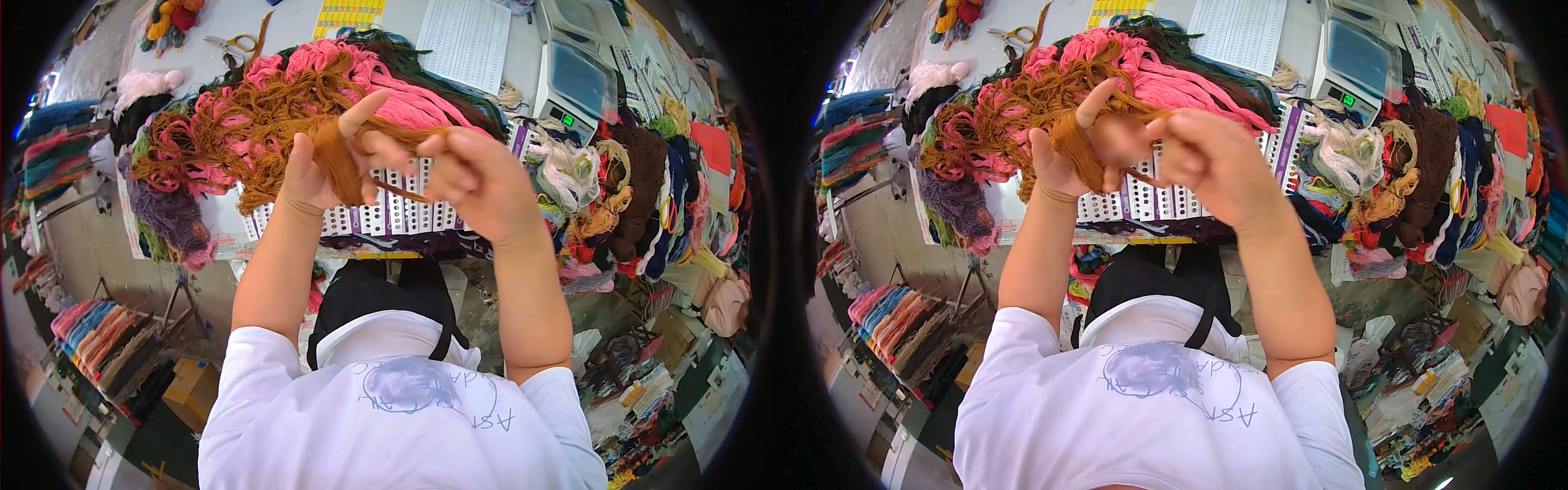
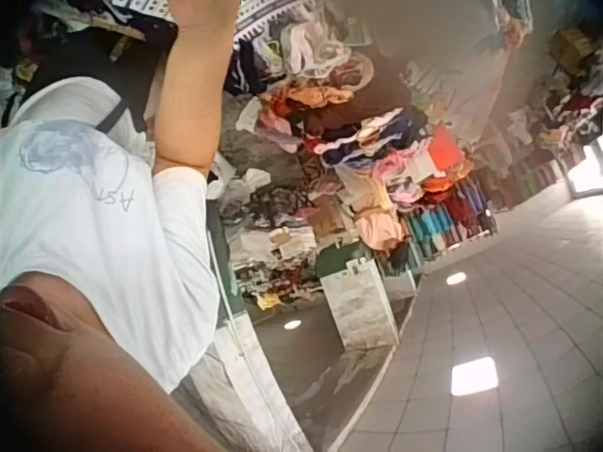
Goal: Organizing, weighing, and sorting bundles of yarn onto color cards at a factory workbench.
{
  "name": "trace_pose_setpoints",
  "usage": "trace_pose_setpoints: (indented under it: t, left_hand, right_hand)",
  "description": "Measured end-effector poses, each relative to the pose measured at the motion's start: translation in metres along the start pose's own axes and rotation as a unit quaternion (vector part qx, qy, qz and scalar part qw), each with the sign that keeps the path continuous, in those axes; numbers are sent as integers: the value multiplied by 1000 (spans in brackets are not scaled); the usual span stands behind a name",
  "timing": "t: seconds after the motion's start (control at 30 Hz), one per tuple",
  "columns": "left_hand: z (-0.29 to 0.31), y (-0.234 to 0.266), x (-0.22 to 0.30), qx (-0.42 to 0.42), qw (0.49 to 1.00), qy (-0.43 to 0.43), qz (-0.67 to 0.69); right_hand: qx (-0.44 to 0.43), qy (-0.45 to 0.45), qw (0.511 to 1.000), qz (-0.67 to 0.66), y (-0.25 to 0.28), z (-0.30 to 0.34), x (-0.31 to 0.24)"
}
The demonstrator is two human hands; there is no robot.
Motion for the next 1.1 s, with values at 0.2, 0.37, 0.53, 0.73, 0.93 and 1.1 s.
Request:
trace_pose_setpoints:
  t: [0.2, 0.37, 0.53, 0.73, 0.93, 1.1]
  left_hand:
    - [64, 30, 52, 51, 972, -165, 161]
    - [138, 67, 123, 232, 914, -273, 190]
    - [90, 54, 115, 270, 901, -298, 167]
    - [-43, 51, -56, 429, 898, 97, 32]
    - [-119, 65, -210, 461, 820, 306, -147]
    - [-132, 79, -233, 498, 771, 275, -287]
  right_hand:
    - [123, 185, 960, -173, 160, 135, -118]
    - [323, 364, 872, 49, 242, 335, -232]
    - [422, 370, 812, 159, 234, 340, -240]
    - [396, 53, 834, 381, 237, 158, -92]
    - [361, 25, 883, 300, 263, 29, 62]
    - [301, 71, 846, 434, 259, 14, 99]
Point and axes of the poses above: each hand's wrist, its own z-axis away from the middle knuckle, its own y-axis out of the back of the hand, x = y × z, the point moved 1 cm from there along -z, towards the middle knuckle, and after that the axes turned 6 degrees about y, right-handed, at the moved point
